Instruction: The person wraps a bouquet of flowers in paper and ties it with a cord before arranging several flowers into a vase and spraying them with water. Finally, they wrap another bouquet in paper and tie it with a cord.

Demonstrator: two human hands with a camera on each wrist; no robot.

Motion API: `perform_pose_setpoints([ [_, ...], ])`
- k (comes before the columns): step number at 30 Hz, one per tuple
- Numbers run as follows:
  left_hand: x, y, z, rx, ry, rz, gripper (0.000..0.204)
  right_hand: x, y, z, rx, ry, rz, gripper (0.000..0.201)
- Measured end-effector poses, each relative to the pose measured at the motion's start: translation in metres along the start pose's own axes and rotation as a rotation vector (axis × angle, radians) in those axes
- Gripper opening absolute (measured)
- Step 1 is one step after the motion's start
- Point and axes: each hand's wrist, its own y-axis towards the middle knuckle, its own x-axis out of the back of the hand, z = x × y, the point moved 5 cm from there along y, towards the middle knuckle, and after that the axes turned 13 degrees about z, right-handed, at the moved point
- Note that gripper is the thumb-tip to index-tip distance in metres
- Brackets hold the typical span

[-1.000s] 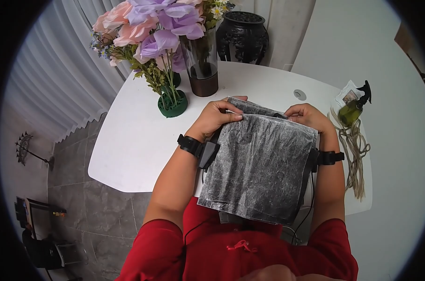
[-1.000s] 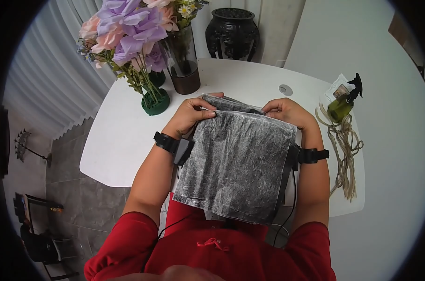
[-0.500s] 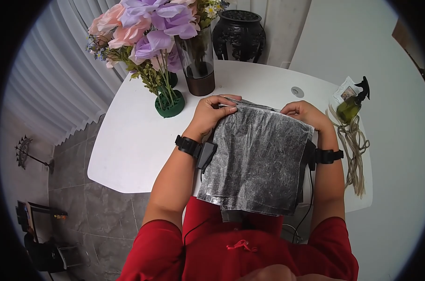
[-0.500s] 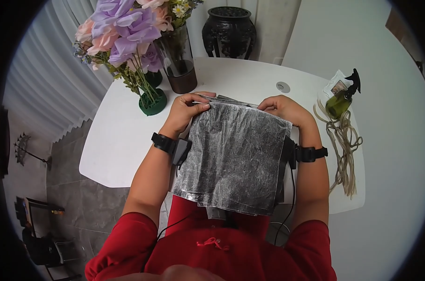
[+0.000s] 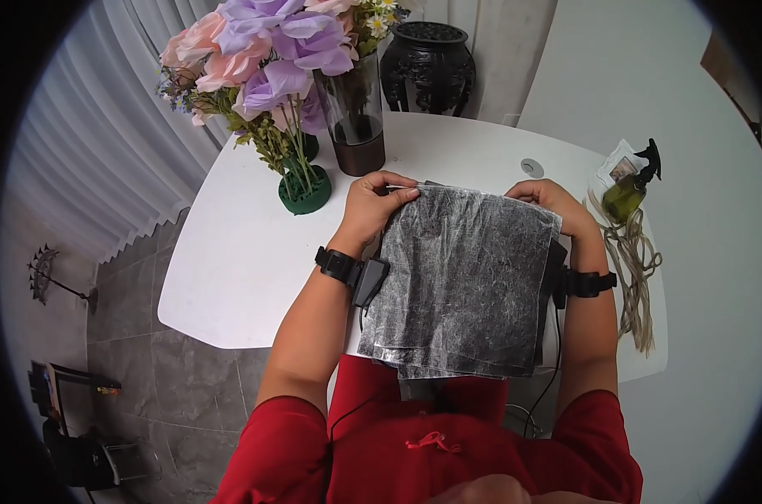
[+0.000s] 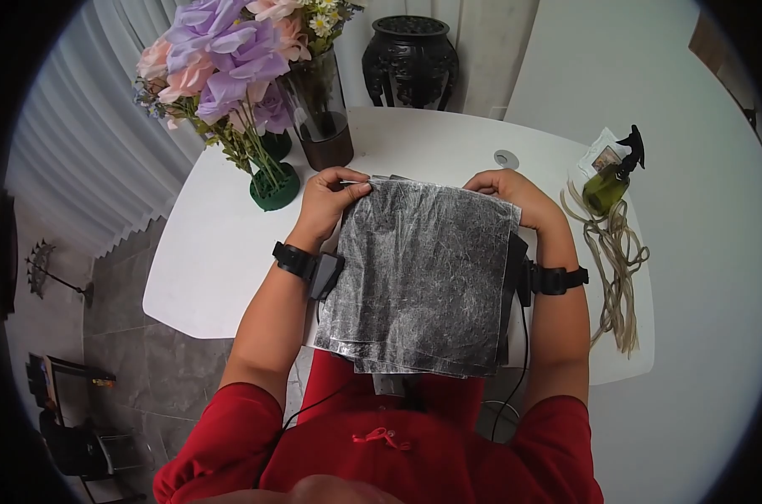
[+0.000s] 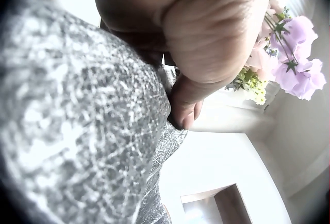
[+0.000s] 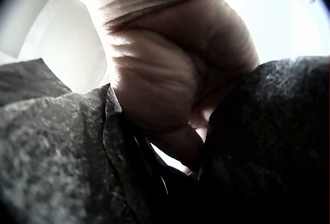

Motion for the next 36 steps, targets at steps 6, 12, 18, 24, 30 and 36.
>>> perform_pose_setpoints([
  [6,0.001,0.001,0.000,-0.008,-0.005,-0.051,0.014,0.012,-0.007,0.014,0.104,-0.057,-0.230,0.018],
  [12,-0.004,0.001,0.001,-0.050,0.031,-0.075,0.016,0.011,-0.008,0.015,0.154,0.056,-0.199,0.023],
  [18,-0.005,0.001,-0.006,-0.056,0.072,-0.121,0.020,0.005,-0.008,0.007,0.079,-0.147,-0.067,0.020],
  [24,-0.004,0.002,0.000,-0.064,0.083,-0.115,0.021,0.007,-0.008,0.002,-0.167,-0.366,-0.110,0.022],
  [30,0.000,0.001,-0.001,-0.039,0.049,-0.129,0.022,0.008,-0.010,0.014,-0.084,-0.411,-0.271,0.023],
  [36,-0.001,0.002,0.003,-0.039,0.007,-0.134,0.020,0.008,-0.010,0.018,-0.119,-0.400,-0.359,0.021],
])
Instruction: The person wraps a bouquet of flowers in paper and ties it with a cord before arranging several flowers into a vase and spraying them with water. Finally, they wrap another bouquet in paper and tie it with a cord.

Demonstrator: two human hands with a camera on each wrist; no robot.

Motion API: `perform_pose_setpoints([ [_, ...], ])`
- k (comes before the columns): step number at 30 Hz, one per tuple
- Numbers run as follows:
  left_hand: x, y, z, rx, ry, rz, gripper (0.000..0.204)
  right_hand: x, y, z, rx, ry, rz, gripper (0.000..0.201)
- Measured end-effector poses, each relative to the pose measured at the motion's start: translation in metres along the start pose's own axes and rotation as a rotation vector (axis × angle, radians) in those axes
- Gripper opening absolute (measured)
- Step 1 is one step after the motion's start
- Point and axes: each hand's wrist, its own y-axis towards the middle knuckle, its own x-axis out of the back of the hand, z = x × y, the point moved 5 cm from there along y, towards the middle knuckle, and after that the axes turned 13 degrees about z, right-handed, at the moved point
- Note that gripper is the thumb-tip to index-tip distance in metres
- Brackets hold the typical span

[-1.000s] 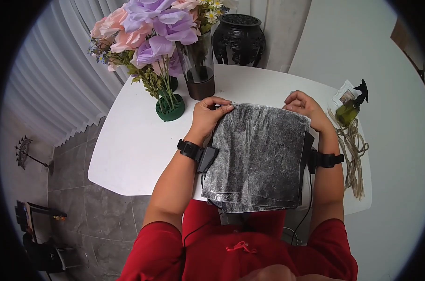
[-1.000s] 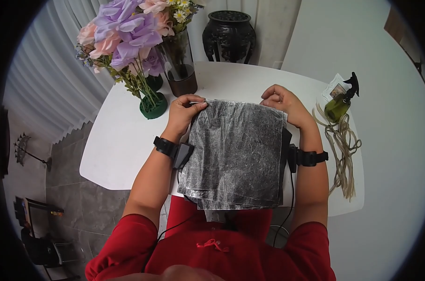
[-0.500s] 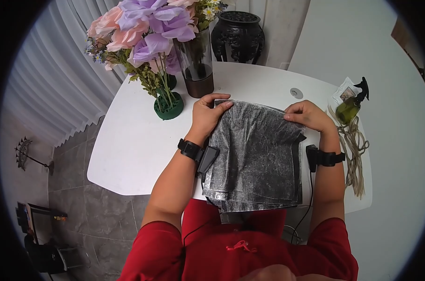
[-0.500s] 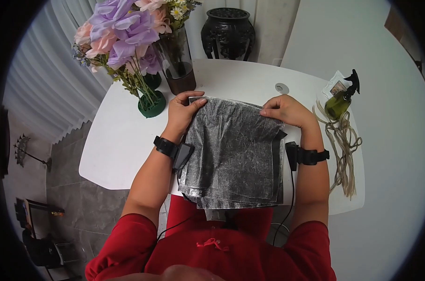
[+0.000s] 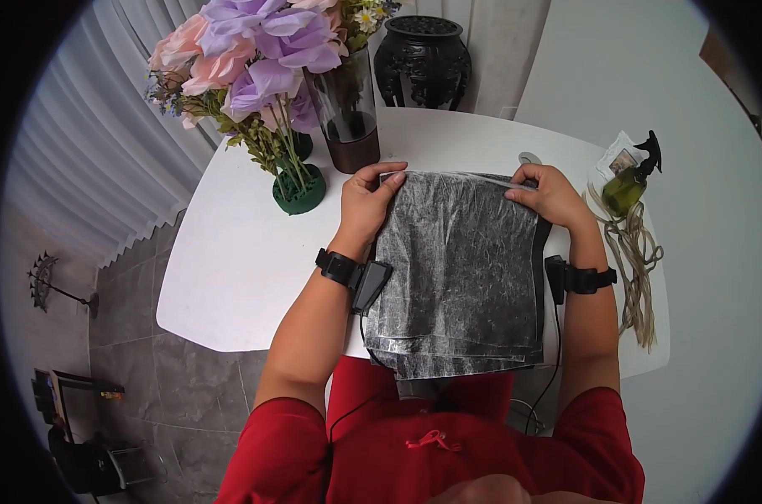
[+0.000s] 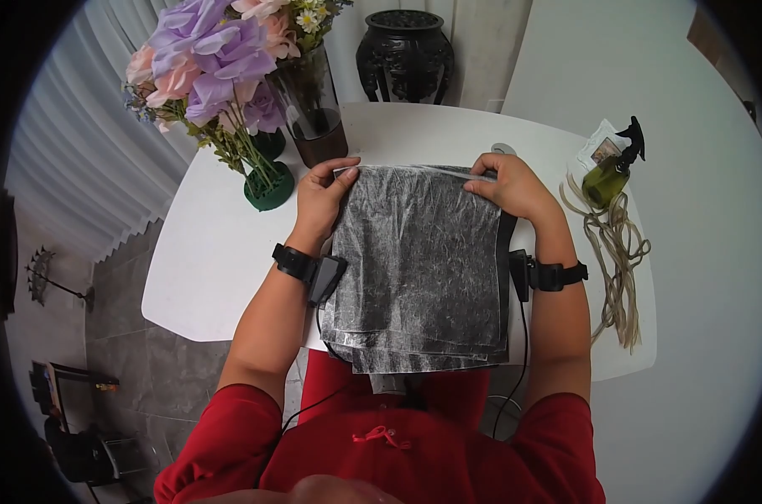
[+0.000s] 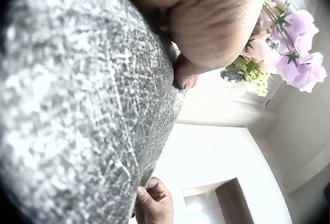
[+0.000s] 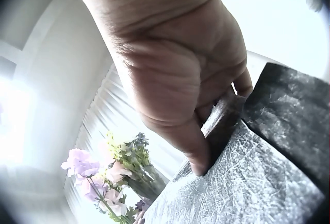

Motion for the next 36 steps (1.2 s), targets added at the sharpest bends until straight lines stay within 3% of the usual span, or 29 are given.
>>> perform_pose_setpoints([
  [7,0.005,0.002,0.000,-0.009,-0.012,-0.081,0.027,0.005,0.001,0.001,0.176,0.036,-0.116,0.027],
  [9,0.002,0.002,-0.003,-0.021,-0.072,-0.080,0.028,0.004,-0.001,0.006,0.068,0.081,-0.032,0.031],
  [11,0.002,0.003,-0.002,-0.025,-0.131,-0.076,0.030,0.001,0.000,0.004,0.076,0.024,0.006,0.034],
  [13,-0.001,0.003,0.010,0.121,-0.402,0.013,0.025,-0.003,-0.002,0.004,0.082,-0.032,0.045,0.036],
  [16,-0.003,0.001,0.012,0.171,-0.339,0.021,0.020,-0.010,-0.006,0.017,-0.029,-0.087,0.117,0.037],
  [19,-0.009,-0.001,0.006,0.087,-0.222,0.023,0.016,-0.016,-0.012,0.031,-0.093,-0.222,0.069,0.042],
  [21,-0.012,-0.003,0.005,0.102,-0.221,0.034,0.015,-0.017,-0.018,0.048,0.086,-0.650,-0.208,0.042],
  [22,-0.015,-0.003,0.003,0.105,-0.218,0.061,0.014,-0.018,-0.020,0.053,0.083,-0.649,-0.206,0.042],
  [24,-0.020,-0.007,0.000,0.115,-0.217,0.090,0.014,-0.016,-0.031,0.079,0.290,-0.722,-0.475,0.042],
  [25,-0.027,-0.008,-0.009,0.063,-0.226,0.125,0.013,-0.022,-0.028,0.082,0.285,-0.721,-0.471,0.042],
  [27,-0.037,-0.013,-0.013,0.011,-0.236,0.163,0.012,-0.031,-0.028,0.090,0.496,-0.558,-0.581,0.028],
  [28,-0.043,-0.014,-0.016,-0.043,-0.207,0.240,0.012,-0.037,-0.025,0.087,0.494,-0.556,-0.587,0.028],
  [30,-0.053,-0.018,-0.021,-0.081,-0.196,0.335,0.011,-0.056,-0.013,0.080,0.476,-0.464,-0.406,0.022],
  [36,-0.047,-0.017,-0.015,-0.006,-0.235,0.252,0.013,-0.056,-0.007,0.070,0.351,-0.514,-0.529,0.036],
])
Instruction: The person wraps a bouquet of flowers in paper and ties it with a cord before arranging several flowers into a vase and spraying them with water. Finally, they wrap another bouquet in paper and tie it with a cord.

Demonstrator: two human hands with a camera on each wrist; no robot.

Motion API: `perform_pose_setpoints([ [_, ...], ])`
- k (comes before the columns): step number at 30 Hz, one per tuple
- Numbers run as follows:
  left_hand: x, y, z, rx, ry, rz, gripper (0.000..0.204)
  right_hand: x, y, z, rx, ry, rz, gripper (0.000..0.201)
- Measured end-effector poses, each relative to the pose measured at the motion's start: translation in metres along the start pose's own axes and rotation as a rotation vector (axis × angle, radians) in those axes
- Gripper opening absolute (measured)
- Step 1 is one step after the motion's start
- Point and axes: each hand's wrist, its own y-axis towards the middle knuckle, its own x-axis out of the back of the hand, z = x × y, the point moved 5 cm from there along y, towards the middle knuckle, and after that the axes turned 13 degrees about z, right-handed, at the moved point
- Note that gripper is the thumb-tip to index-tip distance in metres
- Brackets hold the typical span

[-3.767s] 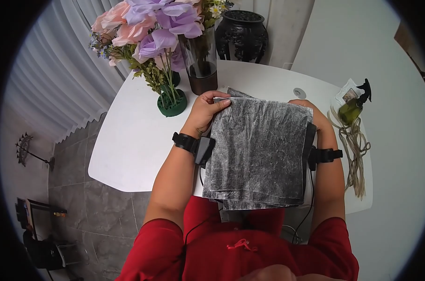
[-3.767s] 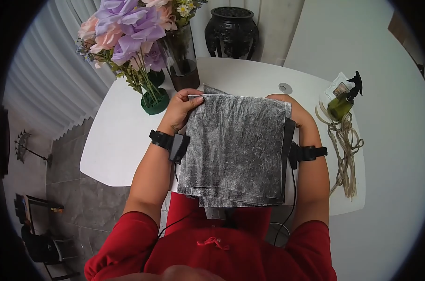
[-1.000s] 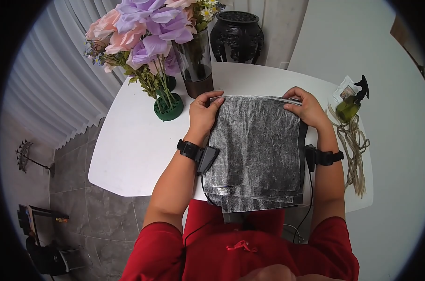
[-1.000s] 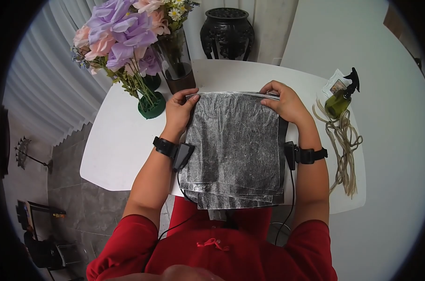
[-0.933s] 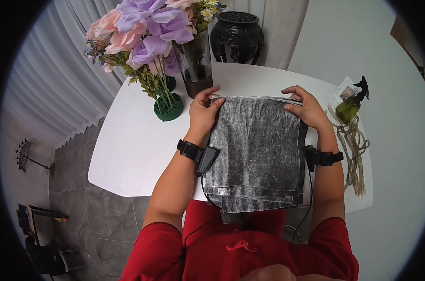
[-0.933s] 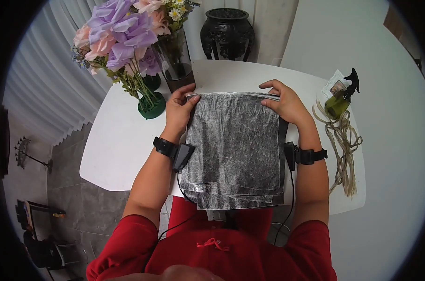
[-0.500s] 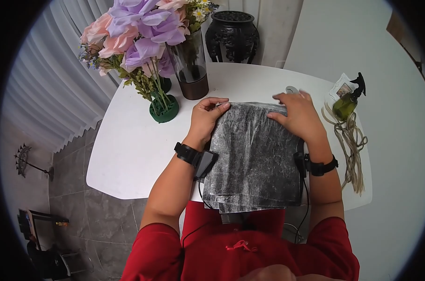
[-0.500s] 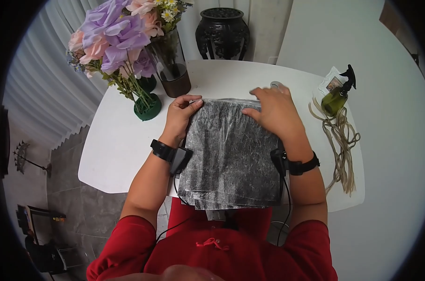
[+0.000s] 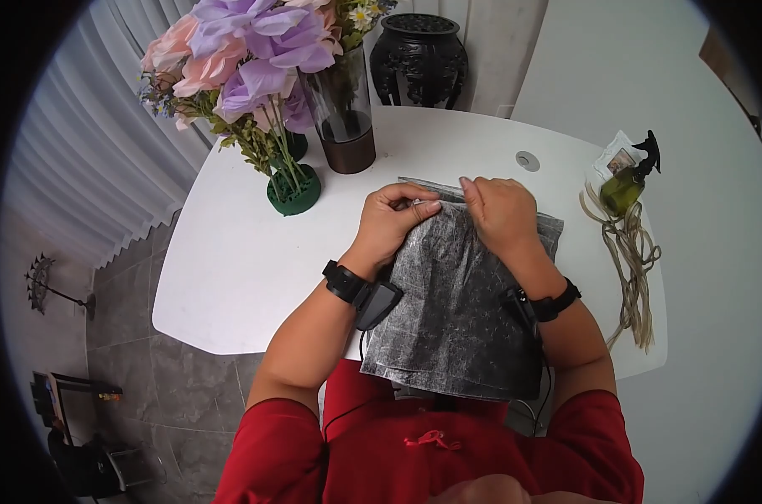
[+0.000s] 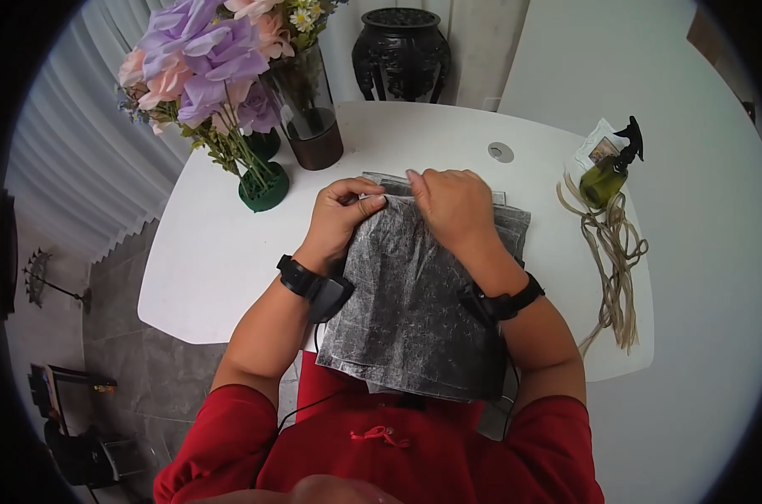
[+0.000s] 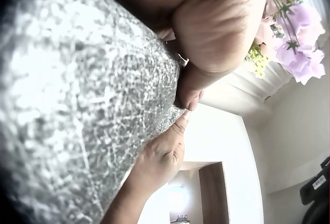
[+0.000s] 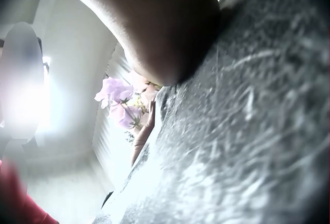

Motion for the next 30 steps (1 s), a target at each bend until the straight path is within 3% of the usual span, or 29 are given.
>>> perform_pose_setpoints([
  [3,0.009,0.000,0.004,0.029,0.052,-0.066,0.014,-0.007,0.002,-0.023,-0.088,-0.007,-0.002,0.044],
  [10,0.052,-0.001,0.001,0.047,-0.014,-0.427,0.016,-0.008,0.002,-0.072,-0.229,-0.030,0.013,0.050],
  [16,0.060,0.001,0.014,0.085,0.117,-0.447,0.017,-0.038,-0.007,-0.135,-0.439,-0.029,0.073,0.052],
  [18,0.063,0.001,0.019,0.091,0.127,-0.433,0.018,-0.040,-0.014,-0.158,-0.594,0.209,0.000,0.053],
  [22,0.065,0.002,0.018,0.095,0.124,-0.411,0.016,-0.052,-0.018,-0.183,-0.568,0.481,0.058,0.048],
  [24,0.068,0.003,0.020,0.074,0.091,-0.395,0.016,-0.049,-0.015,-0.181,-0.424,0.851,-0.259,0.047],
  [25,0.069,0.003,0.021,0.060,0.051,-0.383,0.015,-0.048,-0.014,-0.181,-0.425,0.852,-0.259,0.047],
  [27,0.071,0.003,0.024,0.071,0.008,-0.375,0.014,-0.043,-0.019,-0.191,-0.620,0.704,-0.194,0.051],
  [30,0.076,0.003,0.027,0.054,-0.093,-0.359,0.014,-0.038,-0.023,-0.200,-0.721,0.816,-0.136,0.056],
])
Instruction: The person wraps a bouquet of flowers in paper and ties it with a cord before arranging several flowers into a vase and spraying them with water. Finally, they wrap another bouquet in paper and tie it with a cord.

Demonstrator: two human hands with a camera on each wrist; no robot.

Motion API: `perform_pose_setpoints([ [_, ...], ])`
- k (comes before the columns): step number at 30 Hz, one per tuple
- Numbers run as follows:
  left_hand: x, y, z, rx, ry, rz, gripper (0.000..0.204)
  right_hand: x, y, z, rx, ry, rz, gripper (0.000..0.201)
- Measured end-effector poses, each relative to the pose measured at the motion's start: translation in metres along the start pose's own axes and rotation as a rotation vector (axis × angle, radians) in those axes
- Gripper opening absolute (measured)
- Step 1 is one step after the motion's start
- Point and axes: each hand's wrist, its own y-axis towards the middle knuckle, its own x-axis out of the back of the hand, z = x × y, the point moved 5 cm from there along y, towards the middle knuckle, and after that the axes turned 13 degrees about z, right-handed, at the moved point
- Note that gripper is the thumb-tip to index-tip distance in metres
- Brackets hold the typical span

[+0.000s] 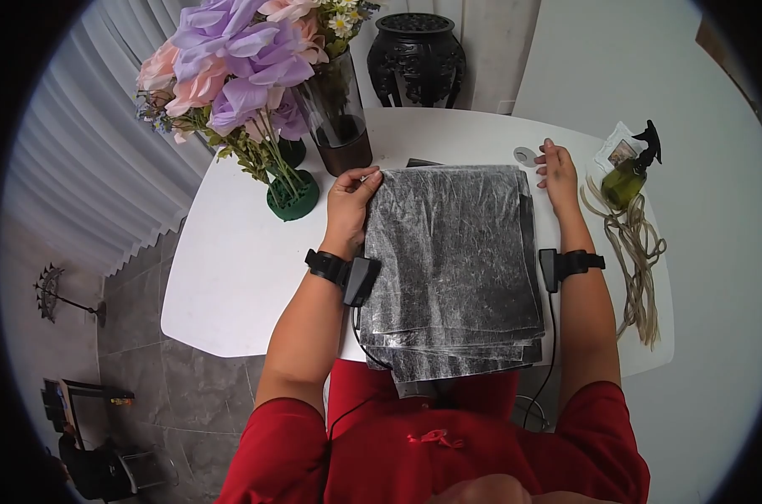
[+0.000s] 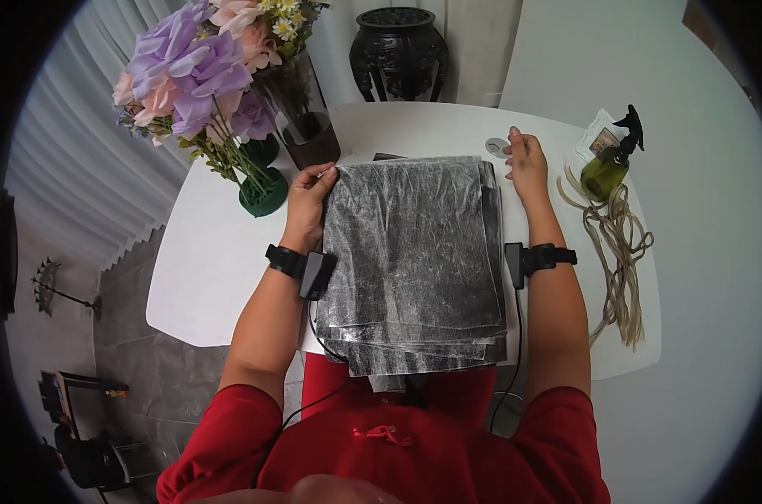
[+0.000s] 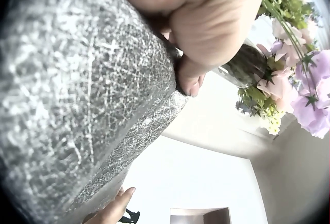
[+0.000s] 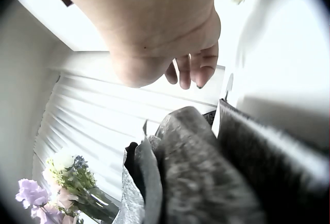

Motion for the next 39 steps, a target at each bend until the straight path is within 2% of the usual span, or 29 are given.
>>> perform_pose_setpoints([
  [1,0.002,0.001,0.000,-0.021,-0.055,0.014,0.013,0.002,-0.002,0.006,0.003,0.000,0.002,0.056],
  [4,0.008,0.002,0.001,-0.041,-0.105,-0.001,0.013,-0.015,-0.013,0.010,-0.189,0.127,0.369,0.066],
  [5,0.009,0.003,0.002,-0.046,-0.154,-0.002,0.014,-0.020,-0.021,0.020,-0.186,0.130,0.369,0.066],
  [7,0.010,0.005,0.003,-0.044,-0.155,-0.013,0.014,-0.035,-0.034,0.034,-0.197,-0.067,0.475,0.065],
  [8,0.011,0.005,0.004,-0.041,-0.160,-0.027,0.014,-0.043,-0.026,0.023,-0.122,0.029,0.586,0.065],
  [9,0.012,0.007,0.005,-0.040,-0.160,-0.029,0.014,-0.043,-0.025,0.019,-0.123,0.029,0.587,0.065],
  [11,0.015,0.008,0.006,-0.068,-0.081,-0.092,0.015,-0.057,-0.041,0.040,-0.090,0.286,0.698,0.064],
  [14,0.014,0.009,0.009,-0.066,-0.046,-0.097,0.019,-0.066,-0.056,0.069,-0.005,0.192,0.774,0.058],
  [18,0.010,0.007,0.003,-0.018,-0.126,-0.061,0.016,-0.061,-0.059,0.083,0.025,0.119,0.677,0.055],
  [20,-0.001,0.006,-0.003,0.015,-0.287,0.099,0.034,-0.056,-0.068,0.100,0.043,0.292,0.696,0.051],
  [21,-0.003,0.004,-0.007,0.013,-0.287,0.099,0.034,-0.055,-0.072,0.104,0.044,0.291,0.697,0.051],
  [23,-0.022,0.000,-0.012,0.068,-0.422,0.331,0.055,-0.054,-0.079,0.114,0.118,0.395,0.768,0.048],
  [24,-0.021,0.001,-0.011,0.068,-0.424,0.332,0.055,-0.053,-0.082,0.117,0.117,0.393,0.767,0.048],
  [26,-0.016,0.002,-0.009,0.067,-0.260,0.356,0.068,-0.053,-0.086,0.124,0.224,0.385,0.791,0.045],
  [30,-0.011,-0.004,-0.014,0.151,-0.325,0.364,0.063,-0.047,-0.076,0.116,0.175,0.377,0.763,0.042],
  [32,-0.005,-0.005,-0.016,0.242,-0.237,0.339,0.051,-0.039,-0.065,0.113,0.192,0.326,0.572,0.039],
  [33,-0.005,-0.004,-0.018,0.242,-0.237,0.340,0.051,-0.039,-0.063,0.113,0.192,0.326,0.572,0.039],
  [35,-0.008,-0.002,-0.030,0.124,0.004,0.325,0.035,-0.029,-0.063,0.120,0.252,0.227,0.363,0.037],
  [36,-0.004,-0.003,-0.039,0.066,0.129,0.222,0.026,-0.024,-0.067,0.126,0.285,0.221,0.293,0.036],
  [37,-0.006,-0.006,-0.055,-0.027,0.309,0.175,0.025,-0.022,-0.072,0.132,0.286,0.219,0.296,0.036],
  [39,-0.020,-0.019,-0.084,-0.260,0.374,0.122,0.024,-0.010,-0.085,0.149,0.511,0.436,0.189,0.038],
])
